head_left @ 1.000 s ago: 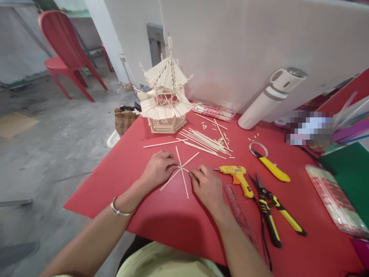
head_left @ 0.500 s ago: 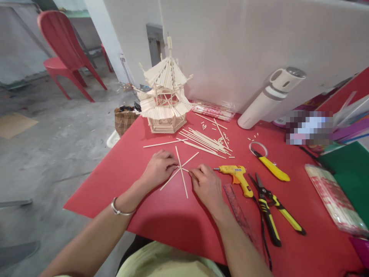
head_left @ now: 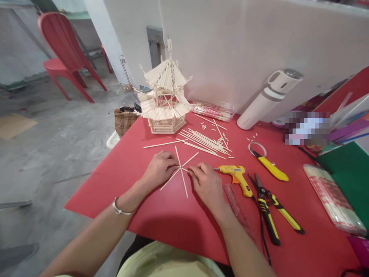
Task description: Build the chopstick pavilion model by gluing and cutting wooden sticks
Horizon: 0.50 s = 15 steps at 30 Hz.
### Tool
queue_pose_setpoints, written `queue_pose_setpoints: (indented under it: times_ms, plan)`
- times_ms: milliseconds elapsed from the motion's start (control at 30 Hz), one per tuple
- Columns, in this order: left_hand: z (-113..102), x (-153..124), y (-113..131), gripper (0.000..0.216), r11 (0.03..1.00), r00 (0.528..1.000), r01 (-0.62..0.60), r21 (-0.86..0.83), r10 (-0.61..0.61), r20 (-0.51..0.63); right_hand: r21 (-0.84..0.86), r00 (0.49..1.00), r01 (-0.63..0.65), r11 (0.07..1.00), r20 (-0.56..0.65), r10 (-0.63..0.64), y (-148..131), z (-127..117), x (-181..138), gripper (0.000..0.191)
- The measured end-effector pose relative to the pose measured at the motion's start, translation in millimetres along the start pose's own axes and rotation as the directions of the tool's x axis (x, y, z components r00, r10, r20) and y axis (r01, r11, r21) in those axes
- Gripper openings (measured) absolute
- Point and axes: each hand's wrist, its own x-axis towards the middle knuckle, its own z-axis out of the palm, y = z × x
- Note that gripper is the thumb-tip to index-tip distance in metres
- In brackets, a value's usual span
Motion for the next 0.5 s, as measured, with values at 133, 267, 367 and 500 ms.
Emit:
queue_pose_setpoints:
  times_ms: [133, 267, 367, 500]
  plan:
    - [0, 0, 1, 0.017, 1.000, 1.000, 0.004, 0.006, -0.004, 0.022, -0.085, 0.999, 0.045, 0.995, 0.028, -0.043, 4, -11, 17, 0.025]
    - [0, 0, 3, 0.018, 1.000, 0.999, -0.002, 0.015, 0.001, 0.033, -0.135, 0.988, 0.131, 0.982, 0.096, -0.119, 12, -13, 39, 0.022]
    - [1, 0, 3, 0.018, 1.000, 1.000, 0.004, 0.010, -0.004, 0.026, -0.125, 0.977, 0.177, 0.976, 0.144, -0.158, 16, -8, 49, 0.019]
    - [2, 0, 2, 0.017, 1.000, 1.000, 0.017, 0.005, -0.017, 0.016, -0.109, 0.966, 0.208, 0.972, 0.182, -0.186, 17, -2, 53, 0.018]
